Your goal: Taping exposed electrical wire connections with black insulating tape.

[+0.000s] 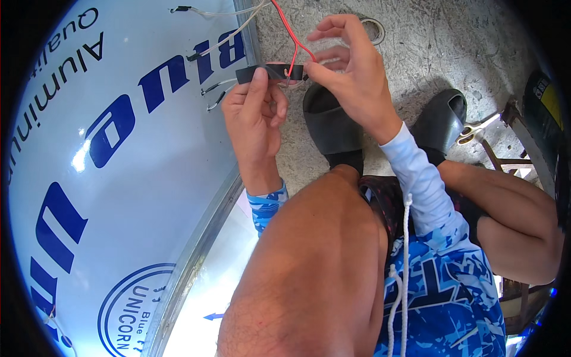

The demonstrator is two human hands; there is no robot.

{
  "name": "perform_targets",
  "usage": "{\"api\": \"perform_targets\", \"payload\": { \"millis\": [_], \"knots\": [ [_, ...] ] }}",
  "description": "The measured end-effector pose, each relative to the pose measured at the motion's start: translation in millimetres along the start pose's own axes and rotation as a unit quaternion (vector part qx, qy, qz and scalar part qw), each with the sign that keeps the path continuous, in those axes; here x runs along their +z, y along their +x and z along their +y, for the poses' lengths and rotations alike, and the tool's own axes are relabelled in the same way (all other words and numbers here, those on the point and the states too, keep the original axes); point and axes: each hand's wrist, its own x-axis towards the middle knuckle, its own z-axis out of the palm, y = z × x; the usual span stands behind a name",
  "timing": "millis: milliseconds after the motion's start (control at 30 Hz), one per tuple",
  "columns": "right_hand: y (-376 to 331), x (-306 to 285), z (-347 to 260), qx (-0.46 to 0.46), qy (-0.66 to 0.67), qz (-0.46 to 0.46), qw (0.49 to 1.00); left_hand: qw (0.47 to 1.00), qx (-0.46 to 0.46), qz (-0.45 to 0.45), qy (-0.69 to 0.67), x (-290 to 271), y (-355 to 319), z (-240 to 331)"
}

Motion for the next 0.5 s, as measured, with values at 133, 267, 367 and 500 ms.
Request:
{"api": "perform_targets", "payload": {
  "millis": [133,267,367,500],
  "knots": [
    [0,-2,-1,-0.195,-0.123,0.004,0.973,1.0,-0.006,-0.006,0.005,1,2,3],
    [6,-5,1,-0.259,-0.161,-0.014,0.952,1.0,-0.004,-0.011,-0.003,1,4,5],
    [11,-6,6,-0.246,-0.12,-0.043,0.961,1.0,-0.005,-0.014,-0.008,0,5,5],
    [13,-5,12,-0.218,-0.071,-0.072,0.971,1.0,0.013,-0.018,-0.011,-4,5,3]
  ]
}}
